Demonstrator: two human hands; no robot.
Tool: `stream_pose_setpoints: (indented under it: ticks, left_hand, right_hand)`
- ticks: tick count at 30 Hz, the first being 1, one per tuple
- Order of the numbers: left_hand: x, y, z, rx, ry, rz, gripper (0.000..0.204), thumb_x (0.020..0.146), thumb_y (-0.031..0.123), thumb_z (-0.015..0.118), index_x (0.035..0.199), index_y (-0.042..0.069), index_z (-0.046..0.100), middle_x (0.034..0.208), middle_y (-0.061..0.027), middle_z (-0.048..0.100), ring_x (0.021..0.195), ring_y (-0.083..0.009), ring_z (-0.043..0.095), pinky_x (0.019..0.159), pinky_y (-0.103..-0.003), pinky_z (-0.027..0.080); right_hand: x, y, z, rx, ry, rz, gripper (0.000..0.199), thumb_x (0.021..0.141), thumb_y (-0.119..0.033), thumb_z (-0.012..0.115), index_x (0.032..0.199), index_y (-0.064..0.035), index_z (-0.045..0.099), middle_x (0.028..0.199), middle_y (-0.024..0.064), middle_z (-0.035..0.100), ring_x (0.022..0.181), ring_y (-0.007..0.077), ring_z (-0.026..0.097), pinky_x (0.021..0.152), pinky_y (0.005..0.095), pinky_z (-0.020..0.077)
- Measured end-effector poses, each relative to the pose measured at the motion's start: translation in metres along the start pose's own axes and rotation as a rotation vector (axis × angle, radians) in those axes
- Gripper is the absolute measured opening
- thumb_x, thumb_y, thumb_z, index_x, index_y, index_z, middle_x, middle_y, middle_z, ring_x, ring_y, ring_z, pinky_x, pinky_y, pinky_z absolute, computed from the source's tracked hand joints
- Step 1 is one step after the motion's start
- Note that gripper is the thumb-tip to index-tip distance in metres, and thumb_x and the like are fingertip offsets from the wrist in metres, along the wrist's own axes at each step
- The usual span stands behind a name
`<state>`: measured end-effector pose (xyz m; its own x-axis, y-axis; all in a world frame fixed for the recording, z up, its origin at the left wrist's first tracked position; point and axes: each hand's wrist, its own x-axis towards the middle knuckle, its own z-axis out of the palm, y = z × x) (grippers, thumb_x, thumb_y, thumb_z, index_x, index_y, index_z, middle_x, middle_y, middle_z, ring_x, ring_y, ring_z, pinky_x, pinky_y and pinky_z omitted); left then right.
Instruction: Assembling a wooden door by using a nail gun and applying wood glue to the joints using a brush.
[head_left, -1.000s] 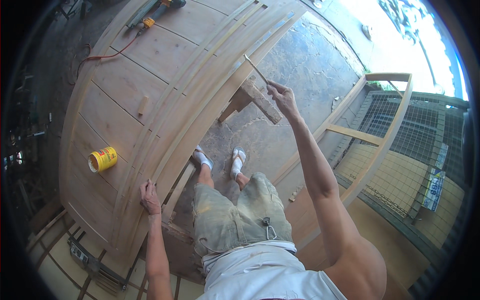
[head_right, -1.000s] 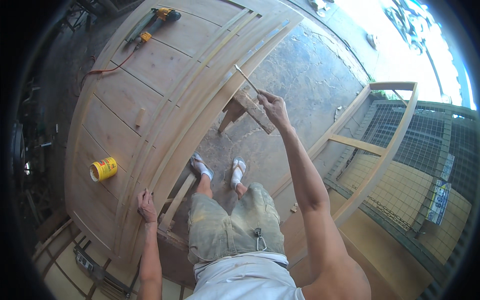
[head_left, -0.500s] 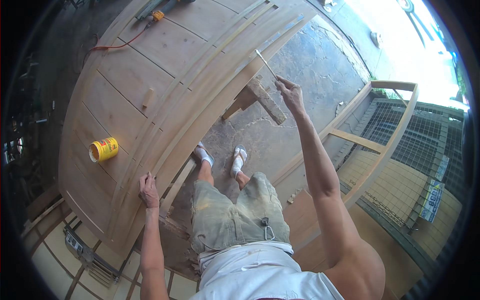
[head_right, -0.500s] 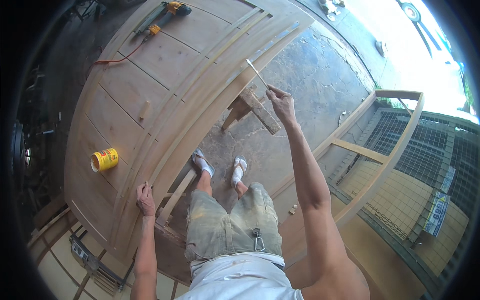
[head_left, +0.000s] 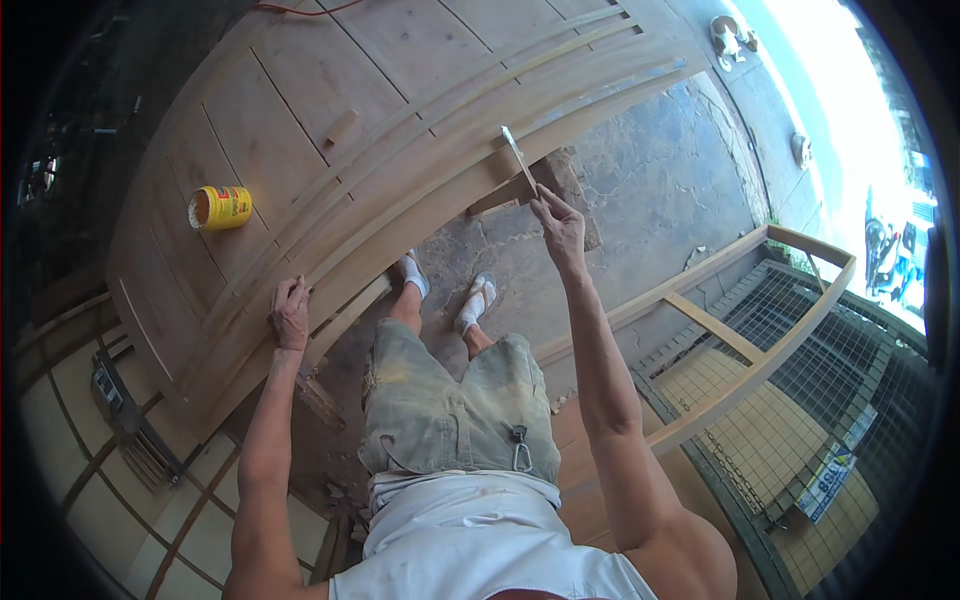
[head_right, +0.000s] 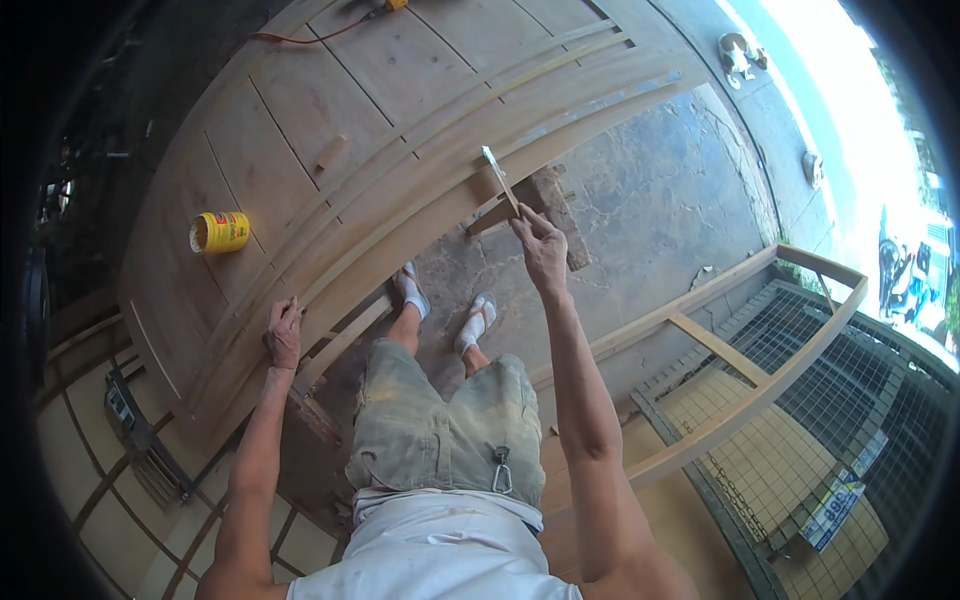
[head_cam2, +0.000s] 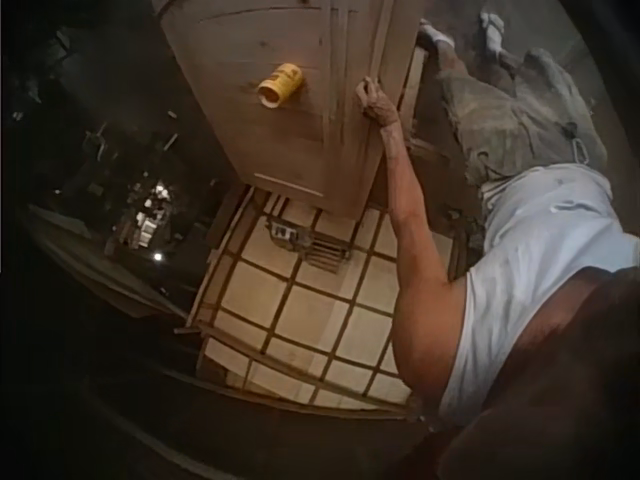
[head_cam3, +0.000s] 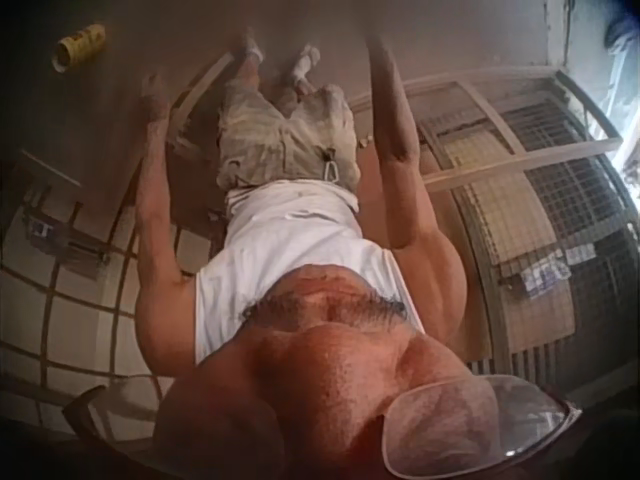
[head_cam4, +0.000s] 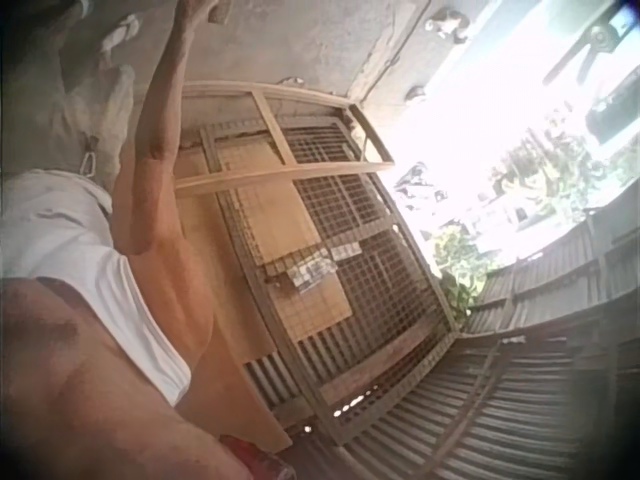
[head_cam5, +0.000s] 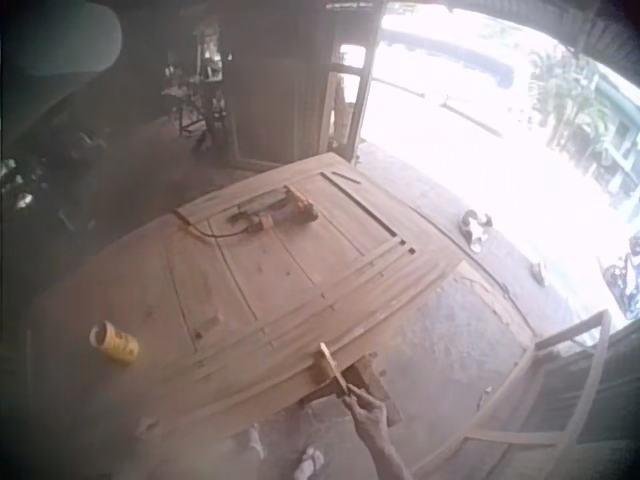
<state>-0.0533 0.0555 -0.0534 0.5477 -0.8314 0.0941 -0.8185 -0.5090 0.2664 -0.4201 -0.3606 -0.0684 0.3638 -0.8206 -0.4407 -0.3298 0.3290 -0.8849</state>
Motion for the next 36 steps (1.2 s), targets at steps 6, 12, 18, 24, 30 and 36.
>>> stream_pose_setpoints:
  ticks: [6,12,18,24,30,36]
  left_hand:
    - [0.001,0.009,-0.006,0.029,-0.121,-0.143,0.037,0.092,0.002,0.075,0.129,0.007,0.074,0.115,-0.0119,0.067,0.104,-0.0317,0.068,0.086,-0.043,0.055]
    - [-0.002,0.009,-0.005,0.033,-0.089,-0.154,0.032,0.093,0.013,0.076,0.125,0.012,0.076,0.112,-0.0062,0.067,0.102,-0.0285,0.067,0.086,-0.042,0.055]
    - [-0.003,0.005,-0.002,0.081,-0.041,-0.072,0.033,0.094,0.013,0.076,0.127,0.013,0.076,0.113,-0.006,0.068,0.102,-0.029,0.068,0.086,-0.043,0.056]
    - [-0.004,0.004,-0.002,0.076,-0.031,-0.083,0.035,0.093,0.013,0.076,0.129,0.014,0.076,0.111,-0.0056,0.068,0.101,-0.0285,0.067,0.087,-0.042,0.055]
    - [-0.005,0.0,-0.001,0.05,0.049,0.004,0.035,0.093,0.014,0.076,0.128,0.014,0.077,0.111,-0.0038,0.068,0.1,-0.0261,0.067,0.087,-0.042,0.053]
    - [-0.006,-0.003,-0.002,-0.002,0.095,0.029,0.033,0.092,0.015,0.077,0.126,0.014,0.077,0.109,-0.0032,0.068,0.1,-0.0254,0.066,0.088,-0.043,0.052]
  right_hand:
    - [-0.026,0.026,0.013,-0.205,-0.024,-0.056,0.045,0.099,-0.023,0.078,0.139,-0.0051,0.071,0.1,-0.0011,0.069,0.091,0.008,0.061,0.086,0.0253,0.05]
    - [-0.014,0.007,-0.001,0.013,0.024,-0.168,0.043,0.1,-0.022,0.076,0.14,-0.0077,0.07,0.101,0.0086,0.075,0.095,0.0098,0.066,0.088,0.0292,0.0518]
    - [-0.021,-0.006,0.007,-0.263,0.056,-0.132,0.041,0.101,-0.024,0.074,0.138,-0.0078,0.071,0.098,0.0082,0.076,0.09,0.012,0.067,0.083,0.0303,0.0527]
    - [-0.051,0.002,0.032,-0.194,-0.053,-0.004,0.04,0.101,-0.023,0.075,0.138,-0.0094,0.072,0.1,0.0076,0.077,0.09,0.0103,0.067,0.082,0.0284,0.0528]
    - [-0.069,0.03,0.092,0.083,0.037,-0.086,0.045,0.096,-0.013,0.079,0.14,-0.0055,0.07,0.107,0.0073,0.077,0.096,0.0102,0.066,0.086,0.0273,0.0523]
    - [-0.106,0.024,0.097,-0.156,-0.041,-0.121,0.044,0.095,-0.012,0.079,0.138,-0.0036,0.071,0.113,0.0086,0.077,0.101,0.0117,0.067,0.091,0.0275,0.0521]
